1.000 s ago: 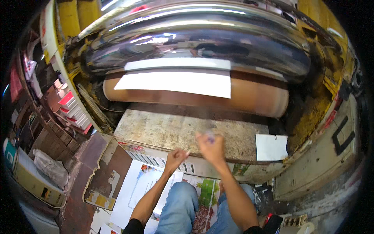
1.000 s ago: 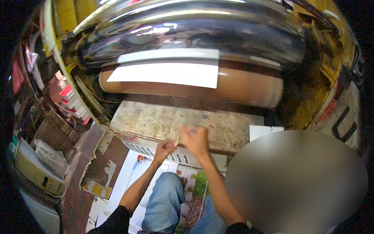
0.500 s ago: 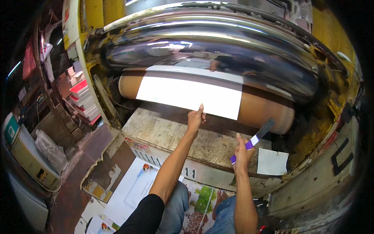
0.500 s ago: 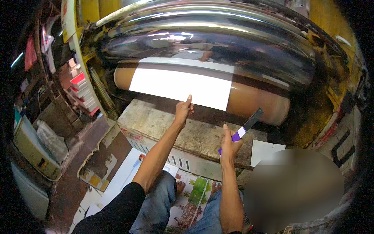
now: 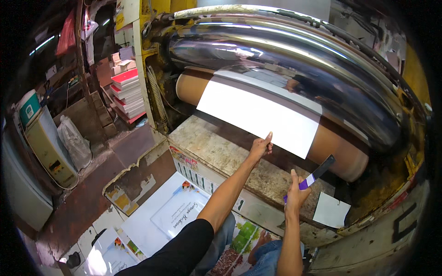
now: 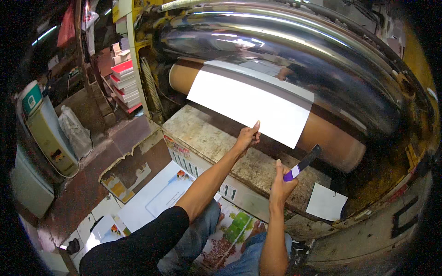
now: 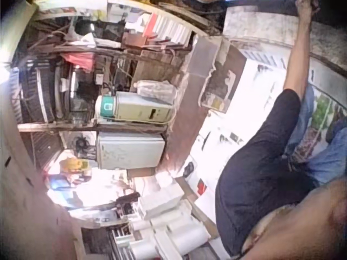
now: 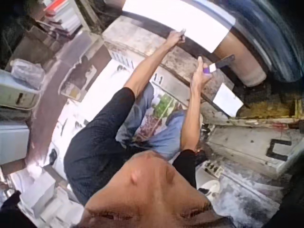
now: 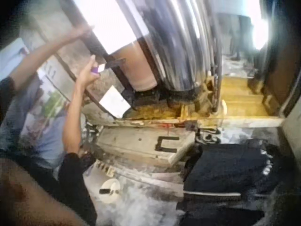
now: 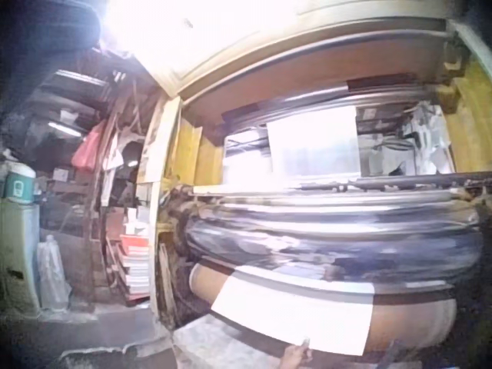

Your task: The person laminates printed sheets using a roller machine, cuts each sheet with a utility knife, and stacks them.

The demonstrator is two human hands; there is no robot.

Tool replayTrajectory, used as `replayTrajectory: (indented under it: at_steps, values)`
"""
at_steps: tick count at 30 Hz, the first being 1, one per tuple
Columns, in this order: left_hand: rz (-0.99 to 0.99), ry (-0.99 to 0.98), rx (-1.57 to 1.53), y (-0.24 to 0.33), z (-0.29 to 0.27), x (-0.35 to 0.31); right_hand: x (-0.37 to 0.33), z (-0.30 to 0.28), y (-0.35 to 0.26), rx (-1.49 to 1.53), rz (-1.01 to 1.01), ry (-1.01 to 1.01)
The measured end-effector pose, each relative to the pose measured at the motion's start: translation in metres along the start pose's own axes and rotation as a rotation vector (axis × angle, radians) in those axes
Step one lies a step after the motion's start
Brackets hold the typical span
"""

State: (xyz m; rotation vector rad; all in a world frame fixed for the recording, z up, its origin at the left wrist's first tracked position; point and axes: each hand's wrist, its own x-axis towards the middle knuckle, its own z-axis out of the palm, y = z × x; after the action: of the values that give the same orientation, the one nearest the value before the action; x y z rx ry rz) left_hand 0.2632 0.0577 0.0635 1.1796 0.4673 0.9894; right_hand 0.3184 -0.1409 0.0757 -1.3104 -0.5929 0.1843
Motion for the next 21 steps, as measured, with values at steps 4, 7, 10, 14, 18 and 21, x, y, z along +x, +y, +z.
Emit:
replayTrajectory:
  at_steps: [4, 7, 10, 14, 18, 21]
  values:
    - [0.008, 0.008, 0.024, -0.005, -0.006, 0.0, -0.001, 0.005, 0.013, -0.02, -0.067, -0.021]
    - [0.055, 0.048, 0.078, -0.014, -0.011, -0.005, -0.005, 0.005, 0.018, 0.031, -0.058, -0.037]
    - [0.078, 0.078, 0.108, -0.019, -0.014, -0.013, -0.01, 0.006, 0.013, 0.001, -0.039, -0.032]
    - [0.058, 0.095, 0.114, -0.024, -0.011, -0.022, -0.016, 0.007, 0.008, -0.003, -0.032, -0.008]
    - [0.05, 0.058, 0.15, -0.028, -0.021, -0.025, -0.019, 0.01, 0.012, -0.037, -0.062, -0.049]
    - [0.056, 0.053, 0.117, -0.029, -0.015, -0.027, -0.013, 0.007, 0.01, -0.061, -0.094, -0.053]
